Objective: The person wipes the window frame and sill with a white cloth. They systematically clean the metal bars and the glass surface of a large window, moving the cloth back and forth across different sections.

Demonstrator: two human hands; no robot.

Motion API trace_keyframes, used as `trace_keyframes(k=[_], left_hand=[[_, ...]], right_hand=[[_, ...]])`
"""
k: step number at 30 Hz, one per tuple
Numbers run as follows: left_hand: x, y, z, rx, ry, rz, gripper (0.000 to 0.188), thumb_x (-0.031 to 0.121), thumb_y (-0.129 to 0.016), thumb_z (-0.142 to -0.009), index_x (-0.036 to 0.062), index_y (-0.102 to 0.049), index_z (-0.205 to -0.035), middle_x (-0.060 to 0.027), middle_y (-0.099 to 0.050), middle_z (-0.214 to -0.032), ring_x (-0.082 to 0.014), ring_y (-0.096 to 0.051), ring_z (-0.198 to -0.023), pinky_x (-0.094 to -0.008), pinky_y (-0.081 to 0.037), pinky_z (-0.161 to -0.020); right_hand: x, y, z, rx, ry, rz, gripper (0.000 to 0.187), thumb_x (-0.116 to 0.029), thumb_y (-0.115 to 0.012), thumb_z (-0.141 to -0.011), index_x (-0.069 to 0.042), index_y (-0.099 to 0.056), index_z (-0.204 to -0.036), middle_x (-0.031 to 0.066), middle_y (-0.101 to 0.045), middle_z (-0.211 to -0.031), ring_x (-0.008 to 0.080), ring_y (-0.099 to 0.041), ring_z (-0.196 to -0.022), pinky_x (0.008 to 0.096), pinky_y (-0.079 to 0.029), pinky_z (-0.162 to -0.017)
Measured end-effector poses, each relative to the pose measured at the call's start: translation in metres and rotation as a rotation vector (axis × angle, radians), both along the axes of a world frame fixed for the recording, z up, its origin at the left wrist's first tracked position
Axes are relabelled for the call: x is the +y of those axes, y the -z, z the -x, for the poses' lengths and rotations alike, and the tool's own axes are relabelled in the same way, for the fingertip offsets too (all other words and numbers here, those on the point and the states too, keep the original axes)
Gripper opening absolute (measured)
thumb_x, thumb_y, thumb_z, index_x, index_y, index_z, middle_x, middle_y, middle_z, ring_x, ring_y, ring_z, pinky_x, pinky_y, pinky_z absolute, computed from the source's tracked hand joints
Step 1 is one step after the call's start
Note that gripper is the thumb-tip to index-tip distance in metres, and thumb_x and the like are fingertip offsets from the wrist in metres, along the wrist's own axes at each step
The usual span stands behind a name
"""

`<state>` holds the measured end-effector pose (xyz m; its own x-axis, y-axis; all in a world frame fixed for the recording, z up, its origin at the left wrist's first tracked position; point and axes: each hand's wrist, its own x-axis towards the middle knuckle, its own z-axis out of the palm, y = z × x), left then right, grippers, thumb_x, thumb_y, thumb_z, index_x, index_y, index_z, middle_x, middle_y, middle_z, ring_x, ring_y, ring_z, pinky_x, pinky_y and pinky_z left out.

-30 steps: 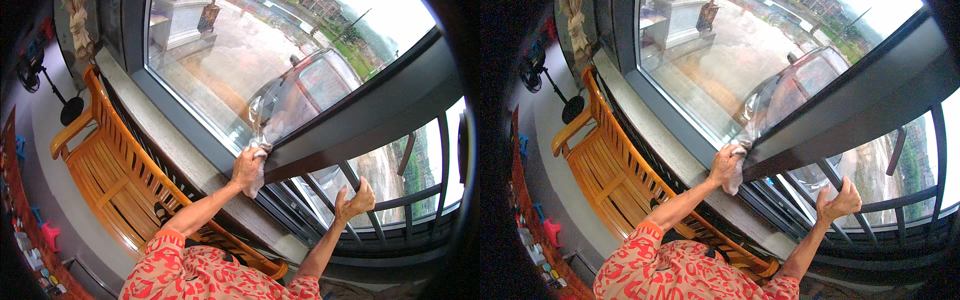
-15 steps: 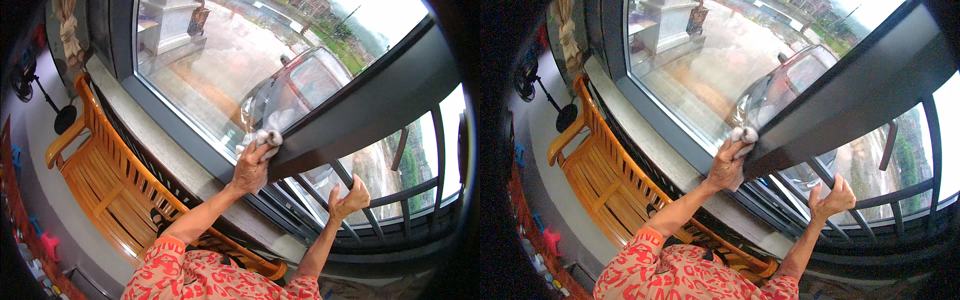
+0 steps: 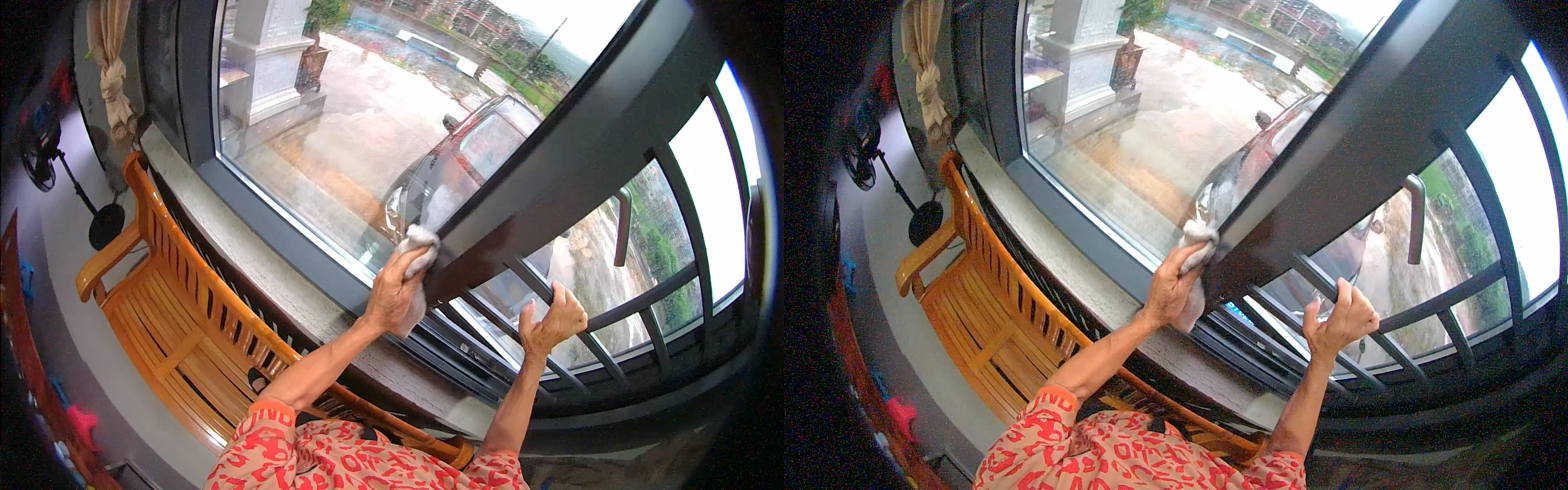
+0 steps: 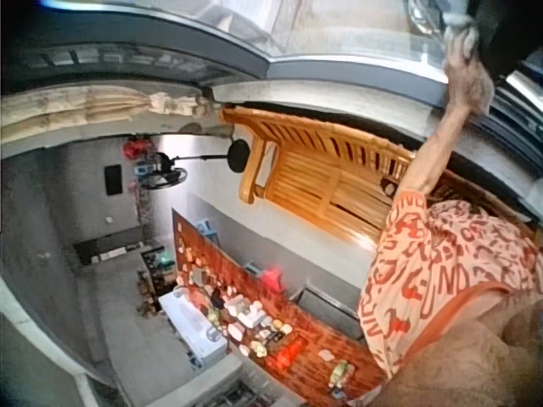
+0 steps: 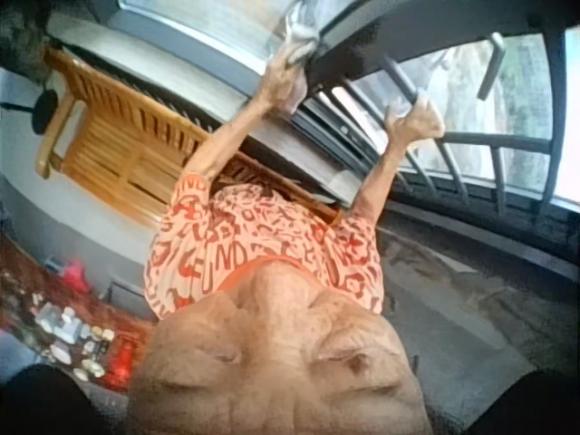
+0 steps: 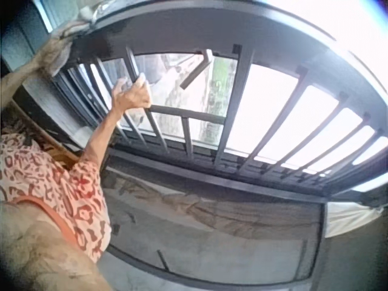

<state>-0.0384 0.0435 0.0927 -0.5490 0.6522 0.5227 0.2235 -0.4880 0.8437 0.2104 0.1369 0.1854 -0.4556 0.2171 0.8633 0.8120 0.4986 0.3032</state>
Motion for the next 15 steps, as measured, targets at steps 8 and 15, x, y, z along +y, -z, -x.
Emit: trace_keyframes(k=[8,15], left_hand=[[0.024,-0.115,0.004,0.042,0.118,-0.321,0.044,0.020,-0.056,-0.096,0.0064,-0.045,-0.136,-0.0192,-0.056,-0.123,-0.0337,-0.055,-0.115,-0.0372,-0.042,-0.096],[0.013,-0.060,-0.003,0.150,-0.019,-0.053,0.052,0.035,-0.047,-0.098,-0.0073,-0.044,-0.128,-0.0300,-0.052,-0.118,-0.0465,-0.051,-0.108,-0.0446,-0.042,-0.092]], right_hand=[[-0.004,-0.005,0.001,0.014,0.017,0.029,0.049,-0.030,-0.061,-0.072,-0.010,-0.058,-0.117,0.0115,-0.057,-0.105,0.0276,-0.049,-0.098,0.0424,-0.028,-0.089],[-0.005,-0.006,0.002,0.024,0.004,0.015,0.051,-0.026,-0.063,-0.070,-0.010,-0.058,-0.117,0.0125,-0.057,-0.104,0.0274,-0.049,-0.098,0.0436,-0.029,-0.088]])
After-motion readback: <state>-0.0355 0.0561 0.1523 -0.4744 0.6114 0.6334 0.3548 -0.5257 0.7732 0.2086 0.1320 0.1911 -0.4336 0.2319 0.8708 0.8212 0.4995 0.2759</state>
